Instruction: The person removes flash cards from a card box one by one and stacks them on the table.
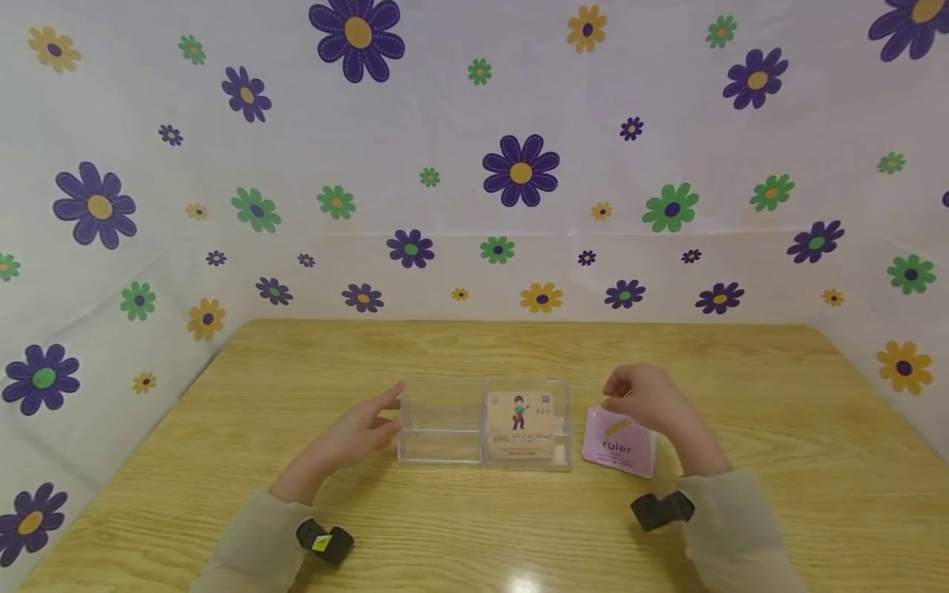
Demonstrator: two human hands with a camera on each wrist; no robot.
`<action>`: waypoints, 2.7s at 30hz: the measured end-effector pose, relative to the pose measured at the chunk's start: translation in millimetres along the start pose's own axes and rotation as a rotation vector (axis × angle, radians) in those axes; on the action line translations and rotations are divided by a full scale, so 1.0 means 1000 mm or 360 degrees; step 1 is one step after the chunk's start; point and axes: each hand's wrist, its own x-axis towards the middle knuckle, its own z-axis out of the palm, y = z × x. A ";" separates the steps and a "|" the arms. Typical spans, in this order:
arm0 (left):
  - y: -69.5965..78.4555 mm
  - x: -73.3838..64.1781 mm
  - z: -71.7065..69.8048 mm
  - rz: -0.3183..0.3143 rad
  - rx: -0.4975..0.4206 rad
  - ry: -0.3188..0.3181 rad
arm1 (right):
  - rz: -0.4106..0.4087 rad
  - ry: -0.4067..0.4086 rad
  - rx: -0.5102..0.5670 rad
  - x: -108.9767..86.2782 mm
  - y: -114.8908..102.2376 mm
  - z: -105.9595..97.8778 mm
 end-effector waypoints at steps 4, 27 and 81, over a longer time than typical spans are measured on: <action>0.001 0.000 0.000 -0.0004 0.0001 -0.0004 | -0.0058 0.0012 0.0032 -0.001 -0.010 0.003; 0.003 -0.001 0.001 0.0007 0.0034 0.0000 | -0.0374 0.0066 0.0129 -0.004 -0.040 0.030; 0.003 -0.002 0.000 -0.0021 0.0012 0.0014 | -0.0424 0.0498 0.0136 -0.010 -0.053 0.027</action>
